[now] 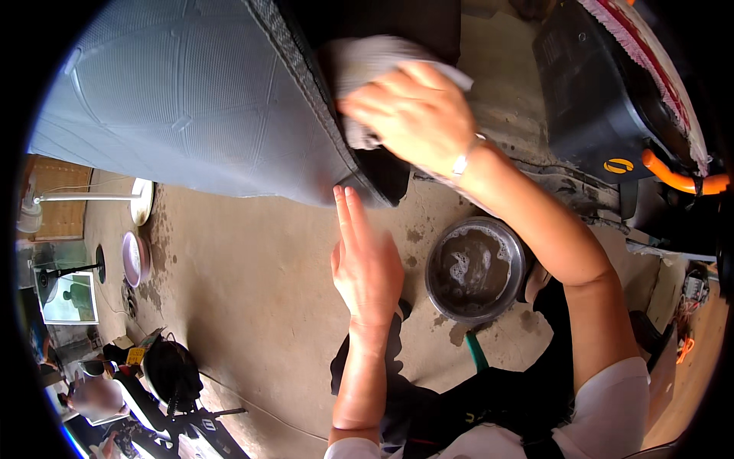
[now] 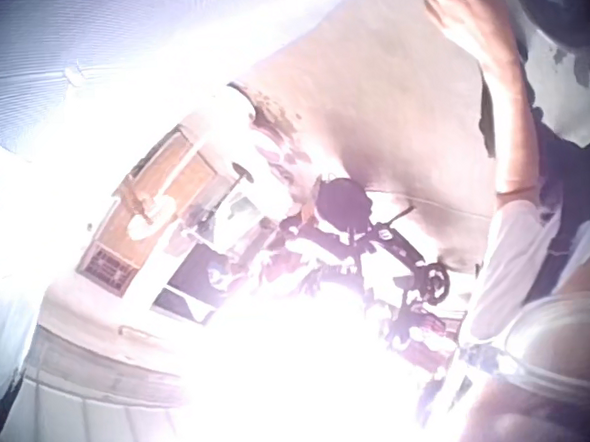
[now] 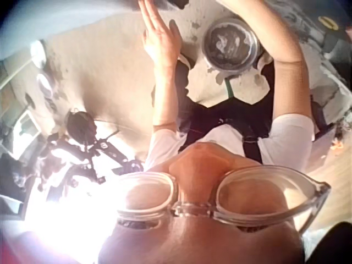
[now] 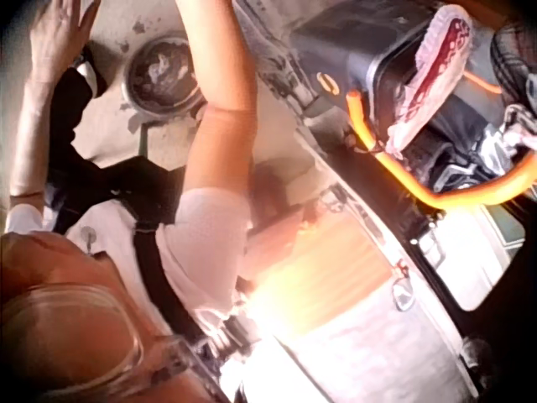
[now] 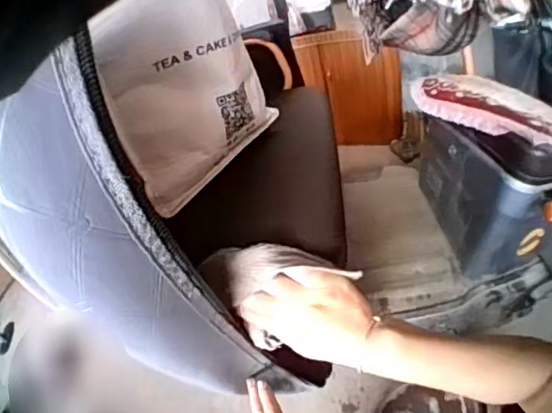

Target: The person wipes the interior and exterior surfaces of a motorized rickshaw using a cloth and a basin of water.

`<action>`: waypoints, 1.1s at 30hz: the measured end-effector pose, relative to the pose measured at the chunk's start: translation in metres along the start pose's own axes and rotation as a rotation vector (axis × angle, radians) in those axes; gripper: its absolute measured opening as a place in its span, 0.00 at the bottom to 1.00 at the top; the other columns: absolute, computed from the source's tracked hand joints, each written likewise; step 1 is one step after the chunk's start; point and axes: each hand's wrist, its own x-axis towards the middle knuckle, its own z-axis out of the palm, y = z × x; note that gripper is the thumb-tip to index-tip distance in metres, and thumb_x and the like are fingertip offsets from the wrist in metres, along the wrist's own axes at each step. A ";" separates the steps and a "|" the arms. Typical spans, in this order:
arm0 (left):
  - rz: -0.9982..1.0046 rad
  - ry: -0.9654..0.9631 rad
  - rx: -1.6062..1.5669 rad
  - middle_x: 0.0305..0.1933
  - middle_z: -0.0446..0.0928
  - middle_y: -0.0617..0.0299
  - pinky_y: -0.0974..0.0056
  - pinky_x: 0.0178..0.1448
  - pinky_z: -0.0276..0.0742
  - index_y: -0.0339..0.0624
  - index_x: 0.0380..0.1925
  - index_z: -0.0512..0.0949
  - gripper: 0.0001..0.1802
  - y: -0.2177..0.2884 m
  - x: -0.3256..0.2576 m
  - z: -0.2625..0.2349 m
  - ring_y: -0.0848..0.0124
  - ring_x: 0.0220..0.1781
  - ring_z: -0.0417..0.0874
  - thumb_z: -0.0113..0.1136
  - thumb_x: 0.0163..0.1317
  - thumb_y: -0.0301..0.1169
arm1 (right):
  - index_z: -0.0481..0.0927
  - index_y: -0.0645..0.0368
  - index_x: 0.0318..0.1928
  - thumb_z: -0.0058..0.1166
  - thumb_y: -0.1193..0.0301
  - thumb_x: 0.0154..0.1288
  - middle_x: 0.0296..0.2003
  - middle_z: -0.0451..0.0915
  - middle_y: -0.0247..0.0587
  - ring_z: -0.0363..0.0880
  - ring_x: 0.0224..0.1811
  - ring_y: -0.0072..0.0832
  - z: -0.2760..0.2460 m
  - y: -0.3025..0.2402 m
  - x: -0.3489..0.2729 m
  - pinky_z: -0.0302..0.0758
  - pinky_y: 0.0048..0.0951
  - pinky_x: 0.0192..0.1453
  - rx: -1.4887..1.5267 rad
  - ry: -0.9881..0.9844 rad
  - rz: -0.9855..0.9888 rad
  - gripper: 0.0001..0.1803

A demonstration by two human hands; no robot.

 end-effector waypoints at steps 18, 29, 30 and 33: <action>-0.043 -0.016 -0.007 0.74 0.49 0.48 0.62 0.47 0.78 0.35 0.69 0.47 0.43 -0.002 -0.003 -0.001 0.59 0.47 0.81 0.57 0.57 0.28 | 0.77 0.49 0.55 0.48 0.62 0.57 0.45 0.80 0.32 0.75 0.51 0.30 -0.022 0.009 0.052 0.62 0.36 0.65 0.241 0.043 0.275 0.24; -0.021 -0.072 -0.039 0.74 0.50 0.50 0.62 0.48 0.78 0.35 0.69 0.47 0.43 -0.016 -0.008 -0.010 0.60 0.48 0.82 0.57 0.57 0.28 | 0.73 0.50 0.60 0.31 0.60 0.70 0.66 0.64 0.37 0.58 0.70 0.39 0.053 0.170 0.093 0.59 0.43 0.69 -0.124 -0.614 0.627 0.24; -0.010 -0.072 -0.085 0.74 0.50 0.50 0.61 0.48 0.78 0.35 0.69 0.47 0.42 -0.011 -0.008 -0.008 0.60 0.48 0.82 0.57 0.57 0.28 | 0.73 0.50 0.60 0.31 0.60 0.70 0.66 0.64 0.37 0.58 0.70 0.39 0.065 0.190 0.090 0.59 0.43 0.69 -0.148 -0.615 0.626 0.24; 0.006 -0.033 -0.128 0.74 0.50 0.49 0.61 0.47 0.78 0.35 0.69 0.47 0.42 -0.016 -0.007 -0.008 0.60 0.48 0.82 0.56 0.58 0.28 | 0.70 0.48 0.63 0.33 0.60 0.70 0.66 0.64 0.40 0.56 0.70 0.38 0.067 0.186 0.095 0.54 0.43 0.71 -0.131 -0.756 0.593 0.24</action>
